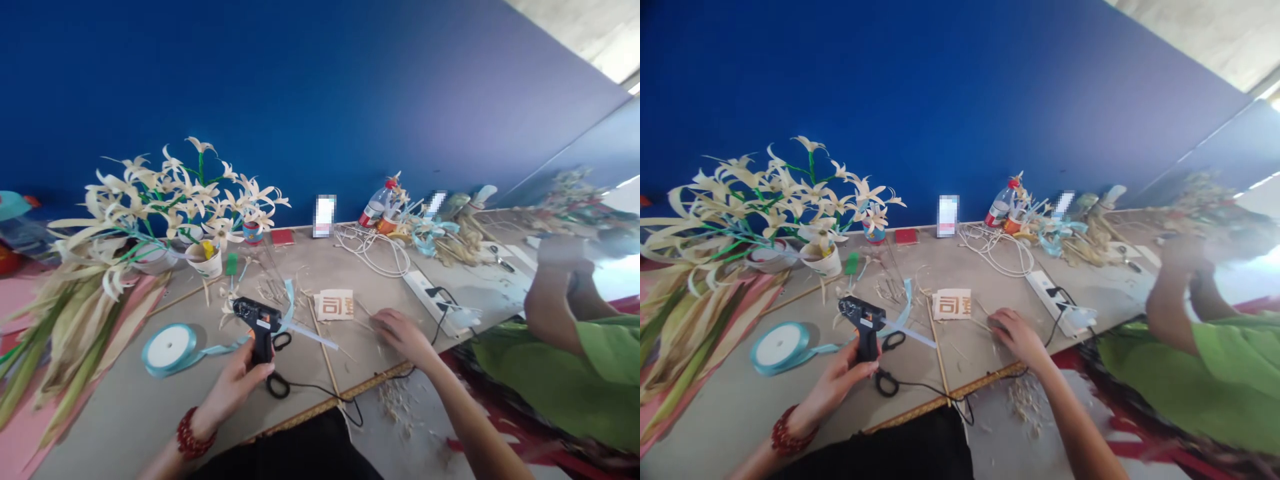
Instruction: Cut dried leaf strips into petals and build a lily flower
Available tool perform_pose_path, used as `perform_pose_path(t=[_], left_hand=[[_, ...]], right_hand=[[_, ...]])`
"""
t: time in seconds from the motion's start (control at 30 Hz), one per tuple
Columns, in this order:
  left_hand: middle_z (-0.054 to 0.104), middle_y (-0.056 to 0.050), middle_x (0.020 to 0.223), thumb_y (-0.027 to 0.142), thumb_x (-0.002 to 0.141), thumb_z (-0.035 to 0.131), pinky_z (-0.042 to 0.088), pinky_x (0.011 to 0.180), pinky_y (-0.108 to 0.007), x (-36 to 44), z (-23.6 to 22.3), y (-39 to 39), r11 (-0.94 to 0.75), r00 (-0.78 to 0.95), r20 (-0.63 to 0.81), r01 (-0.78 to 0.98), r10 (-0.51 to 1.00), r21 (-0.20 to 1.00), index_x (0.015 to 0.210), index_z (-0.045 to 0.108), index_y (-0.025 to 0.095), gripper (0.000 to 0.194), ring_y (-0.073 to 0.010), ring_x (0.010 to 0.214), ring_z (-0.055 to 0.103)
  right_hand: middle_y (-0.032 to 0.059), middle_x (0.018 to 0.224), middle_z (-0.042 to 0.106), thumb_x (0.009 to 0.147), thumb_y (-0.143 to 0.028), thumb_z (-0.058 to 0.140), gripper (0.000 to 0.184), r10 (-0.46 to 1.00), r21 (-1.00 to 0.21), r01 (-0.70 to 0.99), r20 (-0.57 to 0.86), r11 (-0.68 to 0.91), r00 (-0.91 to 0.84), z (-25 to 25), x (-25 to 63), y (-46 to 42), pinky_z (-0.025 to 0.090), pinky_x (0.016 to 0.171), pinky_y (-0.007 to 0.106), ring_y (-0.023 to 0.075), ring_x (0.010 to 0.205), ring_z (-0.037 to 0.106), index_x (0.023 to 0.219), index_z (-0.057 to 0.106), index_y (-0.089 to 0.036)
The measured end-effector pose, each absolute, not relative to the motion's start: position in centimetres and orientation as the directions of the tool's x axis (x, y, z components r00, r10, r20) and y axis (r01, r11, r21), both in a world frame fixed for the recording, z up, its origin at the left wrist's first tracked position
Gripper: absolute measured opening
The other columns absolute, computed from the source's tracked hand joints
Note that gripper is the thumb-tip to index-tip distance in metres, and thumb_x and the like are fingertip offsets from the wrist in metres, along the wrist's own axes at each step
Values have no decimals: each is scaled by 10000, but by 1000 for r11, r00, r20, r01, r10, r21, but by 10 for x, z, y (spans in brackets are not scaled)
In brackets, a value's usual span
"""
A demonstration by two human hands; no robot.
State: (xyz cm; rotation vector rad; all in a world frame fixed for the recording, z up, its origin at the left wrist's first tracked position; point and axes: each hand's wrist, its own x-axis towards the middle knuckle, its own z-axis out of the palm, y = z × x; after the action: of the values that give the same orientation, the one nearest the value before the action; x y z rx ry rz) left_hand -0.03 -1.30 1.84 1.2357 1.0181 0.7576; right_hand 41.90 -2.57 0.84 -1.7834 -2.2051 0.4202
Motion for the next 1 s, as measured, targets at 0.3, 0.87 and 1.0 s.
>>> perform_pose_path(t=[0.3,0.87,1.0], left_hand=[[611,-33,826,368,771,659,466,687,-289,-1,21,-15,187,368,-184,27,911,982,943,625,163,270,-192,748,545],[604,-33,839,335,778,656,452,687,-278,-3,17,-13,177,376,-169,12,911,984,952,621,157,251,-186,754,541],[607,-38,853,321,789,649,446,687,-277,-3,13,-13,152,386,-145,12,911,988,952,619,154,235,-184,754,540]], right_hand=[[107,1091,638,905,-374,525,251,984,-372,912,24,173,-177,17,410,-22,495,885,422,272,994,611,1076,654,-242],[70,879,667,875,-335,555,170,981,-583,797,187,159,-59,20,406,-27,504,787,348,232,842,640,796,657,-223],[68,869,675,844,-391,608,197,950,-678,728,281,98,134,22,417,-18,514,768,356,230,823,635,809,675,-210]])
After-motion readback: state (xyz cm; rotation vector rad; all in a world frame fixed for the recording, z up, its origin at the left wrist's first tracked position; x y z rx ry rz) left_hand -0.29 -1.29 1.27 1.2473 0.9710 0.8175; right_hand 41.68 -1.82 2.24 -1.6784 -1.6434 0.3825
